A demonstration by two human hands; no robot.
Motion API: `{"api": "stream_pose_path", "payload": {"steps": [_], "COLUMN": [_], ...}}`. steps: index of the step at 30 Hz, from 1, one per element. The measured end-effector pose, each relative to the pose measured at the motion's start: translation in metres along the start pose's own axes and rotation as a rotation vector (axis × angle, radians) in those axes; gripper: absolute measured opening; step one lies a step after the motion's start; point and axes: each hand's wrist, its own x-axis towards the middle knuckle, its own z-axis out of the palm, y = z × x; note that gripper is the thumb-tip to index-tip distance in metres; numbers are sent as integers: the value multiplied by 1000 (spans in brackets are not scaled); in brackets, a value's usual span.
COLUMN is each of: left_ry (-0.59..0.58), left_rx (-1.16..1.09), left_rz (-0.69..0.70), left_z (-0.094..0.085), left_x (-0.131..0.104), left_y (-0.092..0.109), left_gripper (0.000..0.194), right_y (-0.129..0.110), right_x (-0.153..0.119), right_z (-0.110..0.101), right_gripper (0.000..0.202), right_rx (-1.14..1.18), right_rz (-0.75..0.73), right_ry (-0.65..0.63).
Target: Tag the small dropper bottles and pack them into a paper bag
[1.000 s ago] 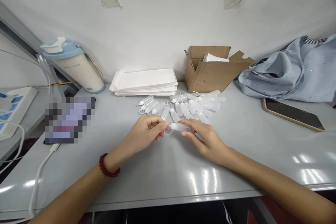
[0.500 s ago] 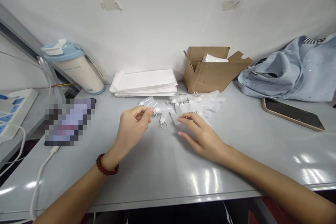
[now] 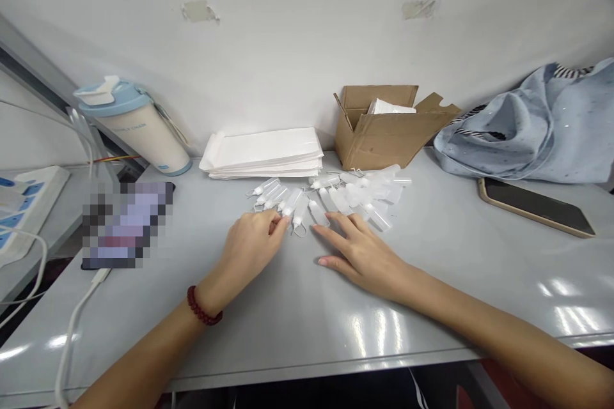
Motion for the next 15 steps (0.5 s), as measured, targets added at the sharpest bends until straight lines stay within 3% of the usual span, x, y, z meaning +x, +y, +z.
{"api": "stream_pose_path", "payload": {"steps": [7, 12, 15], "left_ry": [71, 152, 126], "left_rx": [-65, -83, -139], "left_rz": [-46, 4, 24], "left_z": [-1, 1, 1], "left_x": [0, -1, -3], "left_y": [-1, -2, 1], "left_gripper": [32, 39, 39], "right_y": [2, 6, 8], "right_x": [1, 2, 2], "right_z": [-4, -12, -19], "right_gripper": [34, 12, 8], "right_rx": [104, 164, 147], "right_rz": [41, -13, -52], "right_ry": [122, 325, 449]}}
